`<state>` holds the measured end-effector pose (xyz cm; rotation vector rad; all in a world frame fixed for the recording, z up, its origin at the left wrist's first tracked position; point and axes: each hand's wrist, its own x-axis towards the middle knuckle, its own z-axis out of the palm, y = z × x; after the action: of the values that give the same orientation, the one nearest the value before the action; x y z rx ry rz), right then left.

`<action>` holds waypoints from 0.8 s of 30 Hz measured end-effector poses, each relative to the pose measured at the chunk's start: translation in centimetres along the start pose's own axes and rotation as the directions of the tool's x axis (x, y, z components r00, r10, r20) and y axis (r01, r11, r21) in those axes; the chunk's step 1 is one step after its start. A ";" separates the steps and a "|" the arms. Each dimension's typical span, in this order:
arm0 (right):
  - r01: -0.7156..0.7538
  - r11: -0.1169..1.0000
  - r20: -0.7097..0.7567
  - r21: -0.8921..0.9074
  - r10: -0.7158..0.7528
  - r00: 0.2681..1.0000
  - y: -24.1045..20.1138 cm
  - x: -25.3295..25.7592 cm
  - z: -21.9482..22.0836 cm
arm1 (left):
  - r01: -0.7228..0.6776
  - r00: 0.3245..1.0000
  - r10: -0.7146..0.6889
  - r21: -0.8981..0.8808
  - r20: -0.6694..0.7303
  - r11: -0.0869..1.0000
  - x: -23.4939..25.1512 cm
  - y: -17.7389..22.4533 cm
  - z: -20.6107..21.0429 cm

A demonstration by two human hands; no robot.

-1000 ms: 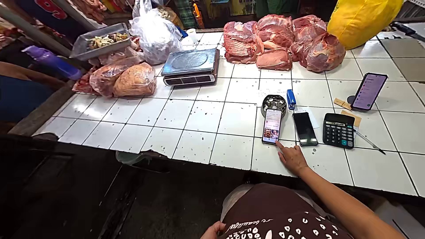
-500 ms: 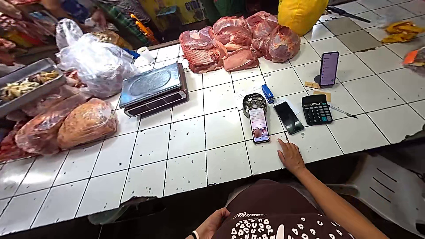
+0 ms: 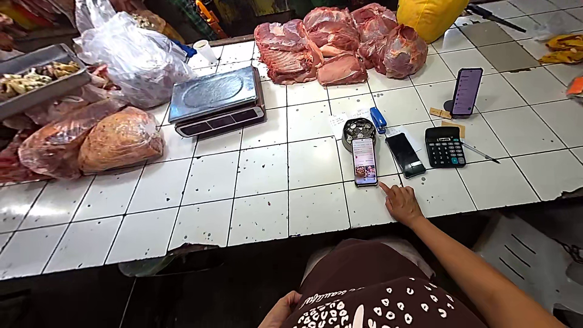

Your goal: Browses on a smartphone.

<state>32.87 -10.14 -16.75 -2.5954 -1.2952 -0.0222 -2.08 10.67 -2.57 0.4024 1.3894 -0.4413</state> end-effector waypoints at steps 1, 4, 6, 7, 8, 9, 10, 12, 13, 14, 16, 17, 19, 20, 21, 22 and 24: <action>0.019 1.000 0.016 -0.001 -0.019 1.000 0.1 0.4 0.0 | -0.020 1.000 0.020 -0.029 -0.005 0.999 -0.3 -0.6 -0.2; 0.055 0.998 0.070 0.003 -0.055 0.996 0.3 1.7 0.2 | -0.077 0.997 0.078 -0.075 0.008 0.994 0.3 -2.5 -1.7; 0.080 0.997 0.115 0.016 -0.082 0.990 0.4 2.2 0.1 | -0.078 0.994 0.087 -0.124 0.068 0.989 1.8 -3.9 -3.3; 0.091 0.996 0.110 0.023 -0.093 0.990 0.5 2.4 0.2 | -0.063 0.986 0.083 -0.138 0.147 0.988 3.4 -4.6 -4.9; 0.097 0.995 0.096 0.020 -0.098 0.991 0.5 2.4 0.3 | -0.034 0.973 0.068 -0.158 0.219 0.987 5.6 -5.5 -6.7; 0.101 0.995 0.077 0.014 -0.102 0.992 0.6 2.4 0.4 | -0.025 0.980 0.054 -0.154 0.190 0.988 6.7 -6.2 -7.3; 0.099 0.995 0.066 0.012 -0.099 0.993 0.6 2.3 0.6 | -0.026 0.987 0.048 -0.146 0.153 0.989 7.4 -6.7 -7.5; 0.084 0.996 0.061 0.012 -0.084 0.995 0.7 2.1 0.7 | 0.011 0.987 0.024 -0.218 0.157 0.976 8.5 -8.0 -7.9; 0.078 0.997 0.063 0.013 -0.079 0.995 0.6 2.1 0.7 | 0.028 0.983 0.019 -0.254 0.180 0.967 8.5 -8.4 -7.9; 0.076 0.997 0.061 0.015 -0.077 0.995 0.6 2.1 0.7 | 0.027 0.983 0.023 -0.270 0.180 0.963 7.6 -8.5 -7.1; 0.073 0.997 0.053 0.032 -0.075 0.996 0.4 2.0 0.6 | -0.045 0.997 0.057 -0.253 0.044 0.966 3.3 -7.8 -3.0; 0.072 0.996 0.049 0.045 -0.074 0.996 0.4 2.0 0.6 | -0.075 0.997 0.073 -0.232 -0.015 0.970 1.4 -7.4 -1.1; 0.082 0.995 0.026 0.064 -0.084 0.996 0.5 1.9 0.5 | -0.095 0.996 0.092 -0.213 -0.020 0.972 -0.1 -7.3 1.1; 0.083 0.994 0.024 0.072 -0.084 0.996 0.6 1.8 0.5 | -0.083 0.996 0.083 -0.220 -0.011 0.972 -0.1 -7.3 1.8; 0.085 0.993 0.028 0.079 -0.087 0.996 0.7 1.8 0.4 | -0.071 0.997 0.071 -0.222 -0.009 0.972 -0.2 -7.3 2.7; 0.083 0.993 0.045 0.084 -0.087 0.995 0.8 1.7 0.4 | -0.062 0.998 0.062 -0.219 -0.009 0.974 -0.2 -7.4 3.6; 0.066 0.993 0.135 0.094 -0.078 0.988 0.9 1.7 0.0 | -0.062 0.998 0.063 -0.191 0.002 0.980 0.0 -7.7 5.4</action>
<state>34.60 -9.27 -16.74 -2.5125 -1.4024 0.2025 -1.53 1.26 -1.88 0.2861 1.3929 -0.2550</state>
